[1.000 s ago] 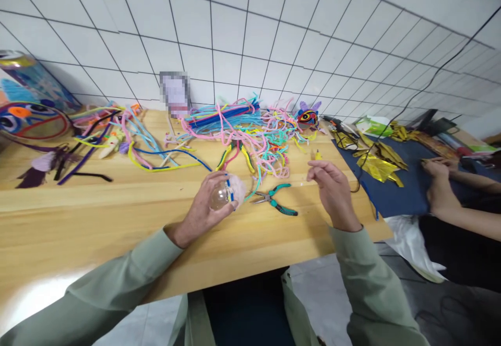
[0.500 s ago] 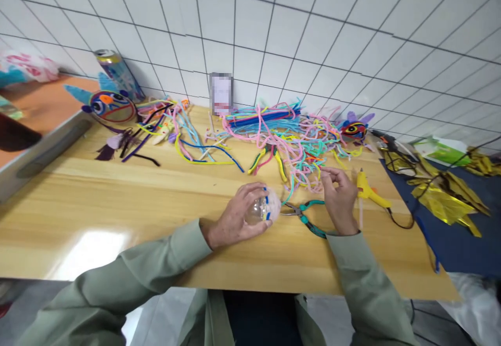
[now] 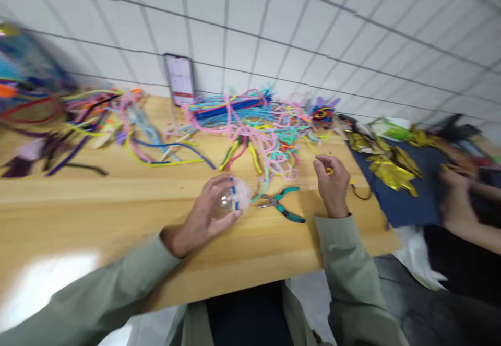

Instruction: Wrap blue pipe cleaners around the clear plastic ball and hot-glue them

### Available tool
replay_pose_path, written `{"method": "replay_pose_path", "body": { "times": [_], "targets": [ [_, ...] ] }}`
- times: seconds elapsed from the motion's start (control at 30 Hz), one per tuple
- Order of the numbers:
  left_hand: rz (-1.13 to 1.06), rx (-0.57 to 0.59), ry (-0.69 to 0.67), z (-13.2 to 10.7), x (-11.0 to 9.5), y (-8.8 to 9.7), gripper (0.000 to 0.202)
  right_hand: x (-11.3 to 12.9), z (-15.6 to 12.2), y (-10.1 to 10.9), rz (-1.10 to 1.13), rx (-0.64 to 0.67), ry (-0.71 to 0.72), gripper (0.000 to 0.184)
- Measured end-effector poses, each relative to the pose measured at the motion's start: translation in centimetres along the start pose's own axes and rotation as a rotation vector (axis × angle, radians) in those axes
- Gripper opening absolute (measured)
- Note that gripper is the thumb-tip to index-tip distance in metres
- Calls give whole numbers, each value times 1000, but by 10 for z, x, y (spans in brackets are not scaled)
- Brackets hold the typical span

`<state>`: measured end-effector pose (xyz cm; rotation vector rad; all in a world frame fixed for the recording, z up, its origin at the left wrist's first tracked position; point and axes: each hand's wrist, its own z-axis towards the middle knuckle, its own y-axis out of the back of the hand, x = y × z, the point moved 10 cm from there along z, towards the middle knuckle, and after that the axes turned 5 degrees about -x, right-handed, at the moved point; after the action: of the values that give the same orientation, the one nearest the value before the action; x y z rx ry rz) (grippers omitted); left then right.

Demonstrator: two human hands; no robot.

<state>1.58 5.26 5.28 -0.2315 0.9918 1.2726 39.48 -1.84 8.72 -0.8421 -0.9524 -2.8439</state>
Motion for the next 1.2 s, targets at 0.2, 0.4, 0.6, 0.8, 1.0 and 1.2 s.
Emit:
{"method": "replay_pose_path", "body": {
  "times": [0.2,0.4,0.6,0.8,1.0,1.2],
  "targets": [
    [49,31,-36,2,2,0,56,-101,11,69,-450,159,-100,30],
    [87,70,-81,2,-1,0,58,-129,-2,31,-561,355,-53,43],
    [49,103,-44,3,-1,-5,58,-125,9,3,-583,452,-37,41],
    [-26,93,-53,5,3,-7,63,-103,19,18,-538,372,-50,46],
    [-112,51,-11,10,5,-2,60,-19,-17,19,277,379,-374,37],
    [-155,34,73,13,11,2,60,72,-70,-45,648,890,-396,40]
  ]
}}
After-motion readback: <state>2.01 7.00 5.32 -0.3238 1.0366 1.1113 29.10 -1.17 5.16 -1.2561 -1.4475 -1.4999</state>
